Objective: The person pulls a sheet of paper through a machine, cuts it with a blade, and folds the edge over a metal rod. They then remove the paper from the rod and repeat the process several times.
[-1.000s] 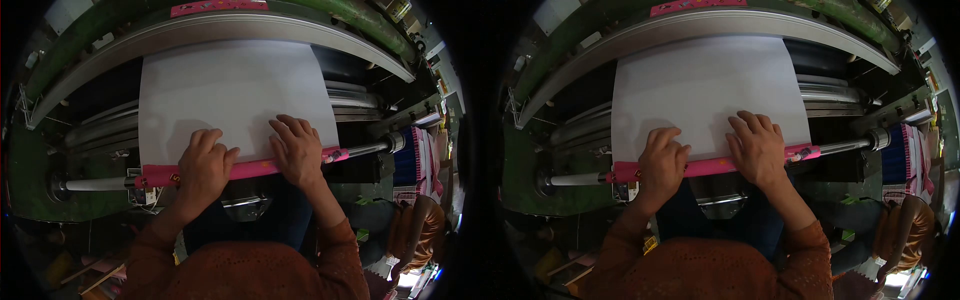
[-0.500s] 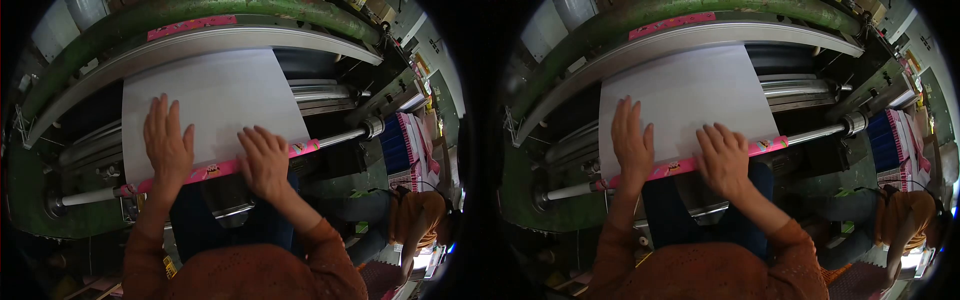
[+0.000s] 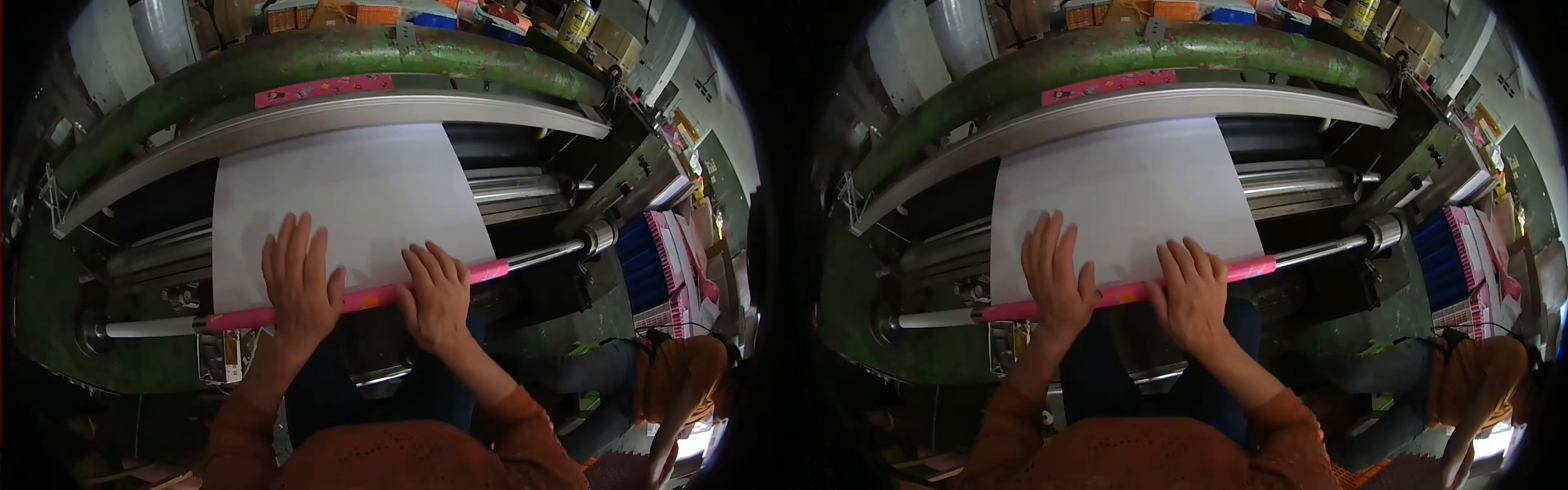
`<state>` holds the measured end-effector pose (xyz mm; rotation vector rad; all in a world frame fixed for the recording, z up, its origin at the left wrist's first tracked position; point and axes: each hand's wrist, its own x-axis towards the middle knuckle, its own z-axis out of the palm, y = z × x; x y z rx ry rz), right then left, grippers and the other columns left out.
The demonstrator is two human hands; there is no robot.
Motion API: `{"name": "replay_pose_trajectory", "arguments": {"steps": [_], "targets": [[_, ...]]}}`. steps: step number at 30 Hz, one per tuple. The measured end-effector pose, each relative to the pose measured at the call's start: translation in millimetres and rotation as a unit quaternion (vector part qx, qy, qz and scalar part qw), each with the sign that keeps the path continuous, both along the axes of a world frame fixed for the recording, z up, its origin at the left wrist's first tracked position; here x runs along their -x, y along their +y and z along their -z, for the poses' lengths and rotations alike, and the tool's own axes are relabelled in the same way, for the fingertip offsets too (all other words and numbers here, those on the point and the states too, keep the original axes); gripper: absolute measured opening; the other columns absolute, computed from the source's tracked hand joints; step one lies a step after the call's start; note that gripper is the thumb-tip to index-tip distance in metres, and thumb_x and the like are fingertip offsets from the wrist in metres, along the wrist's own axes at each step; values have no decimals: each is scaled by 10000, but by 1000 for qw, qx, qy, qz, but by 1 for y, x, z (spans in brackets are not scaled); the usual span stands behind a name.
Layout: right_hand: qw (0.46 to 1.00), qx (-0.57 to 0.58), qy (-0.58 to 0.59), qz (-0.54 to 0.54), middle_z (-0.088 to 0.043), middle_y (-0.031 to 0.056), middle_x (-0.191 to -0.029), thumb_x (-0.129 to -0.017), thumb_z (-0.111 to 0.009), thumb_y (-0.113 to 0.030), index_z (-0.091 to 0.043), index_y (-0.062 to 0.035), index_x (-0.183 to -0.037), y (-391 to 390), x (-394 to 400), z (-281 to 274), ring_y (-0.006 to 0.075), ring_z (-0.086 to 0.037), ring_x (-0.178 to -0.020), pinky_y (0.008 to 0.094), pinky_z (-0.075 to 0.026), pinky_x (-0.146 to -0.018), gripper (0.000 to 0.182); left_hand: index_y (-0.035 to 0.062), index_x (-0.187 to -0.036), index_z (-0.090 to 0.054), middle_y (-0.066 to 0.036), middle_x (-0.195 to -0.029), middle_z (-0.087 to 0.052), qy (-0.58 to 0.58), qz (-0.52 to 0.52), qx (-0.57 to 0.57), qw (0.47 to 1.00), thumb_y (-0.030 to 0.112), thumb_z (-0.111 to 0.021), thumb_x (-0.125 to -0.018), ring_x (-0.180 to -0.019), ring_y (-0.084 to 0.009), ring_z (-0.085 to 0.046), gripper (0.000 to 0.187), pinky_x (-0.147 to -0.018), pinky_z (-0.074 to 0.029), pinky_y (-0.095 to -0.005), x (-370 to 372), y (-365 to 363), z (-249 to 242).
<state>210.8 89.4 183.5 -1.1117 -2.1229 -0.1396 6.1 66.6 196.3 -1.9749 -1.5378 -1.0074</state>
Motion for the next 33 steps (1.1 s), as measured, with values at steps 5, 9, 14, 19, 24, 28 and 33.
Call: {"name": "replay_pose_trajectory", "arguments": {"steps": [5,9,14,19,24,28,33], "targets": [[997,-37,-20,71,-609,112,-1157,-815,-657,-211,-604,-37,-1136,43,7,-12,279,-532,-1128,450,-345,-950,368,41,-1151,-562,-177,-1295,-506,22,194,38,980,202,-634,-820,-1214,-351,-470,375,-1043,-312,-556,-15,-78,91],[991,-69,105,54,-667,102,-928,-833,-665,-204,-659,-67,-950,102,22,-61,281,-621,-875,403,-449,-771,180,33,-1139,-576,-161,-1300,-506,-19,77,216,973,245,-640,-822,-1262,-342,-428,387,-1065,-296,-531,4,-95,154],[968,48,223,107,-672,167,-750,-881,-615,-301,-686,-28,-828,172,41,-153,305,-656,-672,369,-500,-646,287,27,-1058,-590,-161,-1291,-482,-43,-20,320,946,253,-663,-790,-1269,-330,-387,358,-1073,-283,-512,22,-105,181],[941,133,312,0,-666,85,-710,-901,-589,-296,-664,29,-905,196,60,-167,159,-634,-689,303,-487,-658,334,31,-1021,-599,-156,-1239,-506,-45,-2,297,954,225,-685,-764,-1214,-338,-427,333,-1034,-322,-506,18,-103,174],[864,263,298,-307,-649,53,-773,-912,-593,-38,-619,14,-851,76,69,-94,108,-612,-728,252,-490,-673,85,40,-1059,-589,-113,-1176,-565,-201,40,338,919,203,-706,-793,-1160,-259,-508,333,-1032,-355,-453,26,-93,183],[902,358,58,-234,-626,33,-752,-846,-650,-18,-620,6,-861,-19,42,-24,87,-585,-692,239,-466,-633,41,19,-1101,-592,-56,-1092,-617,-697,256,282,608,99,-643,-888,-1087,-156,-563,234,-940,-433,-320,13,-84,120],[816,512,188,-189,-623,26,-742,-846,-656,-33,-627,1,-869,-61,7,30,90,-577,-687,245,-467,-633,50,2,-1099,-593,-58,-1057,-622,-634,311,328,628,39,-604,-904,-1001,-132,-595,199,-871,-459,-264,-8,-82,94]]}}
